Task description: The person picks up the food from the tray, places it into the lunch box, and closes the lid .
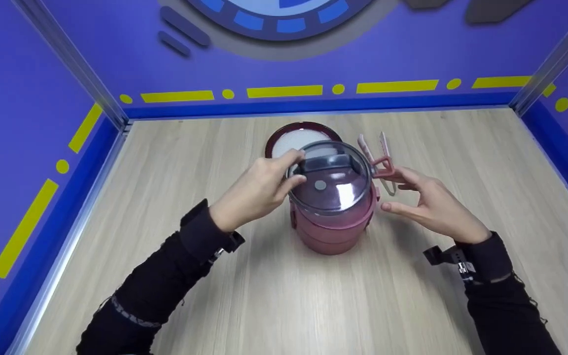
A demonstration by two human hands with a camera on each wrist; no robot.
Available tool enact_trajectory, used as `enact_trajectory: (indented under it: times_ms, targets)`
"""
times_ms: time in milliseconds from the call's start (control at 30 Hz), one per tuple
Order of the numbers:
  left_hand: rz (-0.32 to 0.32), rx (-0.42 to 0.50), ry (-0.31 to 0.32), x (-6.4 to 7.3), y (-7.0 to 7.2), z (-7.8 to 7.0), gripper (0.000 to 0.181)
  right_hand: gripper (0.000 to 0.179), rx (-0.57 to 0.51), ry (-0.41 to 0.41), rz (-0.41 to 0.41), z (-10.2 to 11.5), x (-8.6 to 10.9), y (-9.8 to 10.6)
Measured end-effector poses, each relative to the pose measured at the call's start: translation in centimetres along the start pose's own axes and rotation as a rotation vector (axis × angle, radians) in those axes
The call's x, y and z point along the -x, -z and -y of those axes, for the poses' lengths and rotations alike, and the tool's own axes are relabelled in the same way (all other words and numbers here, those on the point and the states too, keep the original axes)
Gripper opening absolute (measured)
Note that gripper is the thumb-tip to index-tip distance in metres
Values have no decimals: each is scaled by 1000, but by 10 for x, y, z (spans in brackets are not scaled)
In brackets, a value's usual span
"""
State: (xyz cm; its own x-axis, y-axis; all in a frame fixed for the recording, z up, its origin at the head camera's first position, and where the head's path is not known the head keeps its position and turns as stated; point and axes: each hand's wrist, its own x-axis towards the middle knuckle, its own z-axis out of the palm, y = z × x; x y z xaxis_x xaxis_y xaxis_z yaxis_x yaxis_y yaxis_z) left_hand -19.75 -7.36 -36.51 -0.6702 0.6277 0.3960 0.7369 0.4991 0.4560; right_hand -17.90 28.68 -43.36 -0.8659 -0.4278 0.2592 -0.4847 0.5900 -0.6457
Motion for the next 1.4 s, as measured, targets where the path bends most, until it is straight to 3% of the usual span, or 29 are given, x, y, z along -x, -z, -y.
enact_trajectory:
  times_ms: [233,433,900,1067,1267,1400]
  targets:
    - [70,-12,-5,0,-10,-5,25,81,0,-17,-12,5,1,2]
    - [98,-41,12,2,-13,-5,24,80,-21,12,-20,4,-1,2]
    - [79,-35,17,2,-17,-5,24,60,-40,21,-48,5,-3,-3]
    - [72,9,25,3,-17,-3,30,57,-28,28,-53,5,-2,-3]
    - [54,137,107,19,-7,7,47,54,-12,46,-69,4,-2,-1]
    - [56,100,141,32,-4,16,39,49,4,31,-83,4,-1,2]
